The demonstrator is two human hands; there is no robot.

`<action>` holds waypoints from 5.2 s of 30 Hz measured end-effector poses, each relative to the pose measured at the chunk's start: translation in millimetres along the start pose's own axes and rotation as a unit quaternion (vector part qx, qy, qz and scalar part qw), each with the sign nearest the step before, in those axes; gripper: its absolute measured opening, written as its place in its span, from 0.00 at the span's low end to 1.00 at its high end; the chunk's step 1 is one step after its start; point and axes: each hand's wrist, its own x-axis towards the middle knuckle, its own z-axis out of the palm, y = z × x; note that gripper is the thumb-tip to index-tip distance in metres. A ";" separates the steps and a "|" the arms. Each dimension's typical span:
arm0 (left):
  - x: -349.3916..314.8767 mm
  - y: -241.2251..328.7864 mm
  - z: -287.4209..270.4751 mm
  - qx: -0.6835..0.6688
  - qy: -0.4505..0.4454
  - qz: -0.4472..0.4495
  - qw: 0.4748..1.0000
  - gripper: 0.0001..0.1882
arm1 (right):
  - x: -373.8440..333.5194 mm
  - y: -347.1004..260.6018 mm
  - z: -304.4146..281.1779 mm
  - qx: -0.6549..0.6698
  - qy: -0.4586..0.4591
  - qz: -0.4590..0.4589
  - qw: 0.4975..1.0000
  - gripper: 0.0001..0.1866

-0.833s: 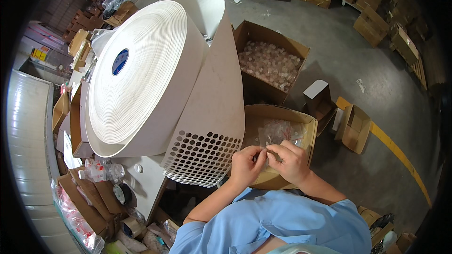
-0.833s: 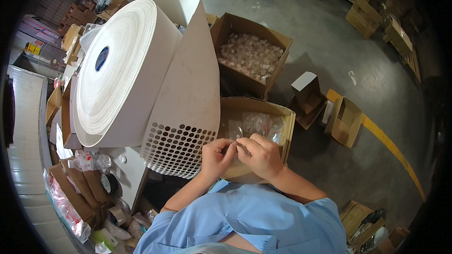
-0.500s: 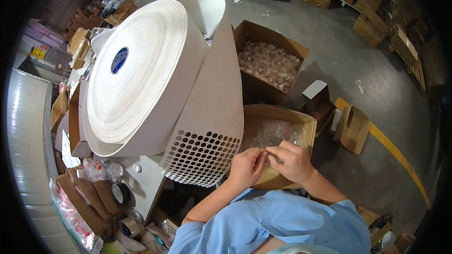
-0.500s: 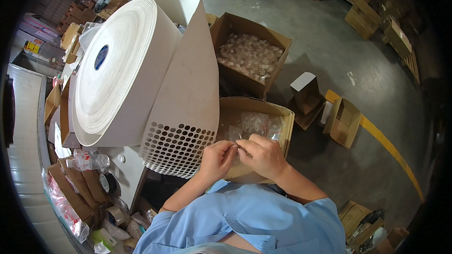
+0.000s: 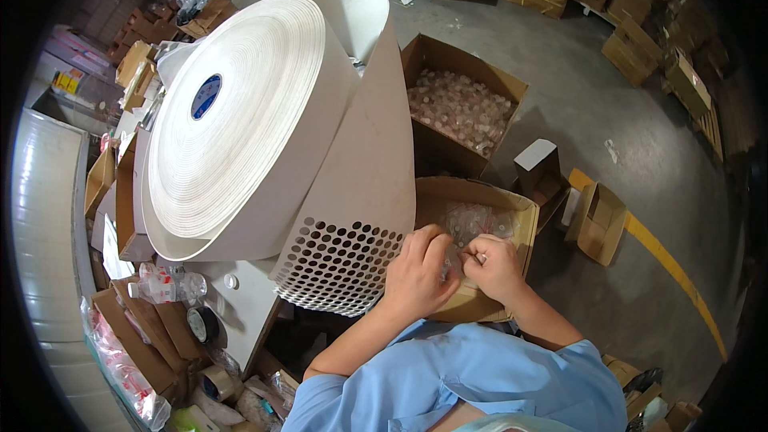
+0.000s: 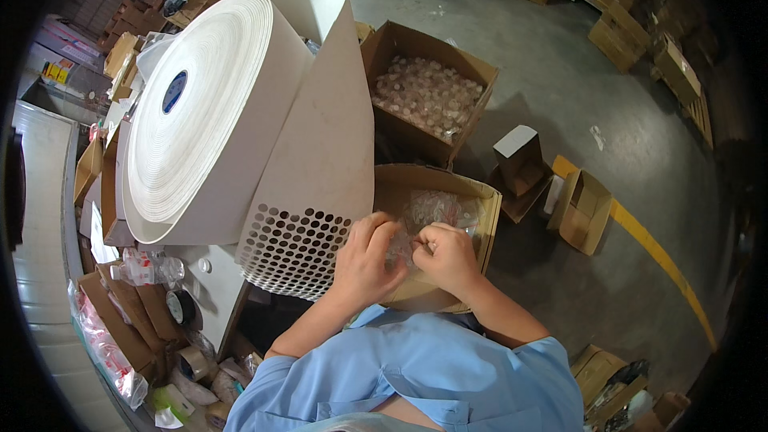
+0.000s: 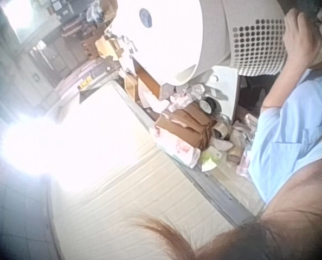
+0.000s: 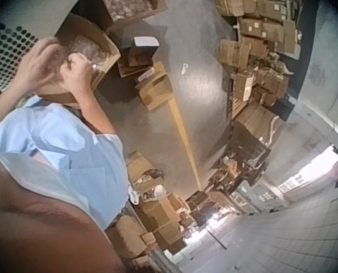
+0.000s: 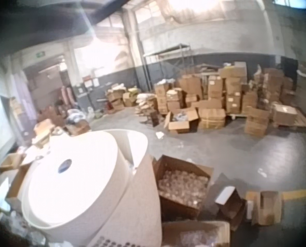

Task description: The person takes small silver caps from a box and presses them onto circular adhesive pads on a white backing strip.

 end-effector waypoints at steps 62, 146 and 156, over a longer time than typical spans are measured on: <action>-10.5 -18.3 17.4 -0.430 -0.201 -0.128 0.871 0.21 | -5.1 -4.4 13.2 0.170 -0.066 -0.114 0.977 0.53; -24.3 -34.7 -48.4 -0.071 0.188 0.011 0.980 0.12 | 79.3 -10.9 -32.4 0.014 0.118 -0.049 0.992 0.07; -53.1 -72.3 -117.2 -0.064 0.150 -0.308 0.937 0.12 | 57.7 -16.2 31.0 0.034 -0.090 -0.047 0.994 0.25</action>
